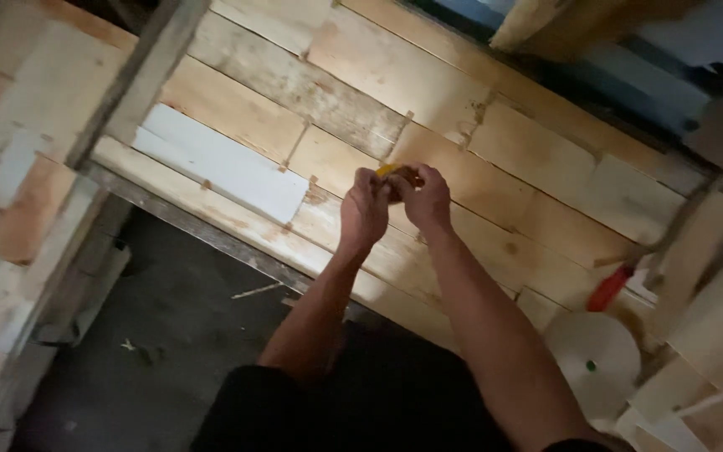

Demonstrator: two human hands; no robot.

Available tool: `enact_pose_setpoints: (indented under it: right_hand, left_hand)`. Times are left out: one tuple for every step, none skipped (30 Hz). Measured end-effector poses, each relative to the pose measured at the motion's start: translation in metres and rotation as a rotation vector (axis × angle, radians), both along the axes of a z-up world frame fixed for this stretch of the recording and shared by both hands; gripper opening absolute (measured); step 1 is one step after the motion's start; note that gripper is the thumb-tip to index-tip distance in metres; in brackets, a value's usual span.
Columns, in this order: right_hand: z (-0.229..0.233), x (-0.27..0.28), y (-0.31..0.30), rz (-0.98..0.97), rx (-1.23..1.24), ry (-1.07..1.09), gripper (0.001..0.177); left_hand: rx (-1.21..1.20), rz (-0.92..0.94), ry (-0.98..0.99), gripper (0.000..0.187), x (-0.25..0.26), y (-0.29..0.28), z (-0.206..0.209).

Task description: Applying and trimming thin wood strips to a panel using glue and a utility knife.

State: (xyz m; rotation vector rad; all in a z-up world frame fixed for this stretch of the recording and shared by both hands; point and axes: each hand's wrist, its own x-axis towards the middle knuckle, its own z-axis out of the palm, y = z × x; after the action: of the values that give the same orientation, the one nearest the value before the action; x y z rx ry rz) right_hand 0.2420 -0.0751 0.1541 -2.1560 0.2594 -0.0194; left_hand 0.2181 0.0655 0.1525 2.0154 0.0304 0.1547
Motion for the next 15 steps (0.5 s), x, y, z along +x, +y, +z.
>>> enact_pose_setpoints:
  right_hand:
    - [0.002, 0.000, 0.005, 0.000, 0.010, -0.006, 0.035]
    - [0.005, -0.001, 0.006, -0.014, -0.008, -0.011, 0.036]
    - [0.008, -0.002, 0.006, -0.028, -0.025, -0.017, 0.037]
    - [0.003, 0.000, 0.006, -0.036, -0.022, -0.023, 0.037]
    - [-0.002, 0.001, 0.004, -0.054, -0.018, -0.003, 0.037]
    - [-0.006, 0.002, 0.002, -0.074, -0.015, 0.020, 0.038]
    - [-0.001, 0.001, 0.003, -0.084, -0.013, 0.017, 0.038]
    - [0.004, 0.002, 0.003, -0.082, -0.006, 0.029, 0.038]
    - [0.010, 0.003, 0.004, -0.080, 0.001, 0.042, 0.039]
    - [-0.005, 0.004, 0.000, -0.087, 0.005, 0.041, 0.039]
    - [-0.020, 0.006, -0.004, -0.079, 0.040, 0.035, 0.037]
    - [-0.035, 0.008, -0.008, -0.071, 0.073, 0.029, 0.036]
    - [-0.044, 0.010, -0.011, -0.077, 0.075, 0.028, 0.036]
    - [-0.052, 0.013, -0.014, -0.049, 0.083, 0.019, 0.039]
    - [-0.060, 0.015, -0.018, -0.020, 0.090, 0.010, 0.047]
  left_hand:
    - [0.010, 0.000, -0.006, 0.027, -0.002, 0.005, 0.007]
    - [-0.024, -0.001, -0.008, 0.026, -0.005, 0.007, 0.014]
    - [-0.059, -0.003, -0.009, 0.025, -0.007, 0.009, 0.021]
    - [-0.055, -0.012, -0.016, 0.025, -0.008, 0.010, 0.023]
    - [-0.065, -0.006, 0.027, 0.025, -0.009, 0.010, 0.026]
    - [-0.075, -0.002, 0.073, 0.025, -0.011, 0.010, 0.028]
    - [-0.073, -0.012, 0.070, 0.025, -0.012, 0.011, 0.029]
    - [-0.080, -0.009, 0.101, 0.023, -0.012, 0.013, 0.030]
    - [-0.087, -0.006, 0.132, 0.021, -0.012, 0.014, 0.031]
    - [-0.084, -0.012, 0.131, 0.021, -0.013, 0.012, 0.031]
    - [-0.099, -0.001, 0.103, 0.019, -0.014, 0.011, 0.031]
    - [-0.115, 0.010, 0.075, 0.019, -0.013, 0.010, 0.030]
    - [-0.114, 0.004, 0.074, 0.019, -0.011, 0.009, 0.027]
    - [-0.111, 0.013, 0.005, 0.019, -0.009, 0.008, 0.025]
    - [-0.109, 0.021, -0.064, 0.020, -0.007, 0.006, 0.022]
